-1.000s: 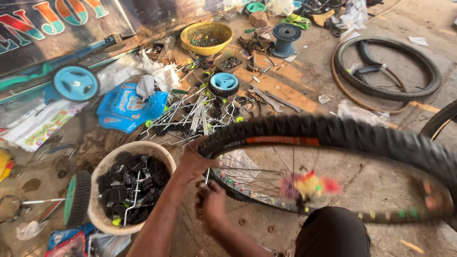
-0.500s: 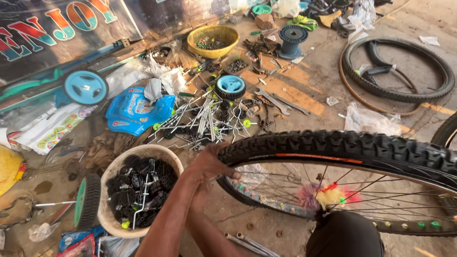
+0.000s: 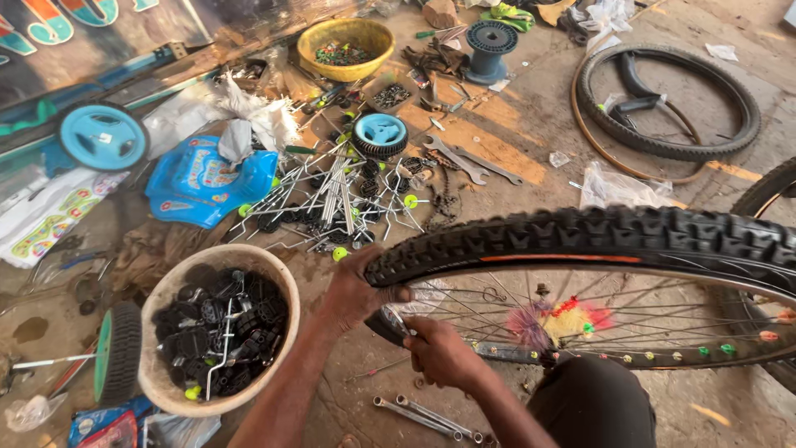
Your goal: The person removes an inner tube from a bicycle tire using tire levers and then fits the tire back onto the rim by hand. The person works on the wheel while sitting on the floor in a workshop.
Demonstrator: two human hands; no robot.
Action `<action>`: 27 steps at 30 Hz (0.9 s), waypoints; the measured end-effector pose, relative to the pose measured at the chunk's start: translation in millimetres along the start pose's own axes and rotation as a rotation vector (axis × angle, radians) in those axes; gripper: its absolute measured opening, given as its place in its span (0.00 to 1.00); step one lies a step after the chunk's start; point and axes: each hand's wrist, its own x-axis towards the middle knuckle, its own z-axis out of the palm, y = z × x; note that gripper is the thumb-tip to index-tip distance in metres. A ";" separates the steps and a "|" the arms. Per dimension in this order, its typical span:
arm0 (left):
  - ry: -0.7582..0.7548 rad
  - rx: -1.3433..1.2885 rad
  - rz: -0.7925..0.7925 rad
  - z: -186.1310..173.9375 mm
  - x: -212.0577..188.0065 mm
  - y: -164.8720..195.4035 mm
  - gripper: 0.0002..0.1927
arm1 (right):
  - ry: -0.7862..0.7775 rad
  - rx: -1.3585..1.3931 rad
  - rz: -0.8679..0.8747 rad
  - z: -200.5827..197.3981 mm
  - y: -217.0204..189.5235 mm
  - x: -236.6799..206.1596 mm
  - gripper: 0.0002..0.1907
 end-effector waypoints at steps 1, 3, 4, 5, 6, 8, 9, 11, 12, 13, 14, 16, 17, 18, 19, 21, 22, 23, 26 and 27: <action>-0.002 0.021 0.018 2.6 0.7 0.6 0.29 | -0.033 -0.039 -0.043 -7.5 -3.8 1.4 0.15; -0.006 0.056 0.044 6.6 1.7 2.3 0.29 | -0.087 -0.156 -0.100 -17.9 -7.4 5.9 0.16; -0.017 0.050 0.058 8.1 2.7 3.6 0.29 | -0.110 -0.235 -0.114 -23.0 -7.1 9.3 0.17; -0.025 0.044 0.070 9.0 3.5 3.9 0.28 | -0.136 -0.316 -0.128 -27.2 -4.8 14.0 0.20; -0.033 0.041 0.086 9.5 4.2 4.6 0.28 | -0.155 -0.338 -0.150 -30.7 -1.4 19.2 0.20; -0.047 0.006 0.061 9.6 5.5 5.0 0.27 | -0.183 -0.383 -0.208 -37.4 6.8 30.5 0.20; -0.052 -0.012 0.048 9.2 6.1 5.1 0.27 | -0.158 -0.406 -0.297 -39.5 10.4 35.2 0.20; -0.075 -0.122 0.013 8.2 6.7 4.5 0.28 | -0.114 -0.449 -0.469 -38.6 15.3 39.8 0.20; -0.084 -0.172 0.000 7.8 6.9 3.8 0.28 | -0.094 -0.447 -0.402 -34.1 16.3 39.1 0.20; -0.097 -0.215 -0.033 7.1 7.4 3.3 0.29 | -0.074 -0.440 -0.332 -25.9 15.2 37.1 0.20; -0.109 -0.265 -0.078 7.1 7.7 2.4 0.29 | -0.063 -0.431 -0.253 -14.2 13.3 33.3 0.20; -0.117 -0.350 -0.126 7.0 9.6 0.7 0.30 | -0.027 -0.013 -0.044 19.3 6.0 23.2 0.16; -0.122 -0.392 -0.135 7.1 11.0 0.0 0.31 | -0.004 0.197 0.059 40.0 1.7 18.3 0.15; -0.117 -0.440 -0.150 7.3 13.1 -0.5 0.32 | 0.135 0.388 -0.055 61.8 -4.0 16.0 0.12; -0.083 -0.395 -0.178 7.5 15.5 -0.7 0.32 | 0.272 0.576 -0.175 79.9 -10.9 17.2 0.09; -0.041 -0.286 -0.225 7.0 23.1 0.4 0.32 | 0.301 1.006 0.028 108.3 -25.7 24.2 0.05; -0.041 -0.271 -0.198 7.0 28.3 1.8 0.31 | 0.306 1.213 0.118 116.3 -34.0 29.7 0.05; -0.046 -0.254 -0.178 6.7 33.3 3.8 0.30 | 0.312 1.261 0.088 119.9 -42.3 34.4 0.06; -0.081 -0.184 -0.187 11.0 46.0 13.1 0.28 | 0.311 1.418 0.041 117.8 -66.8 40.6 0.08; -0.098 -0.153 -0.199 13.9 48.4 17.1 0.27 | 0.295 1.458 0.026 115.8 -75.6 40.1 0.08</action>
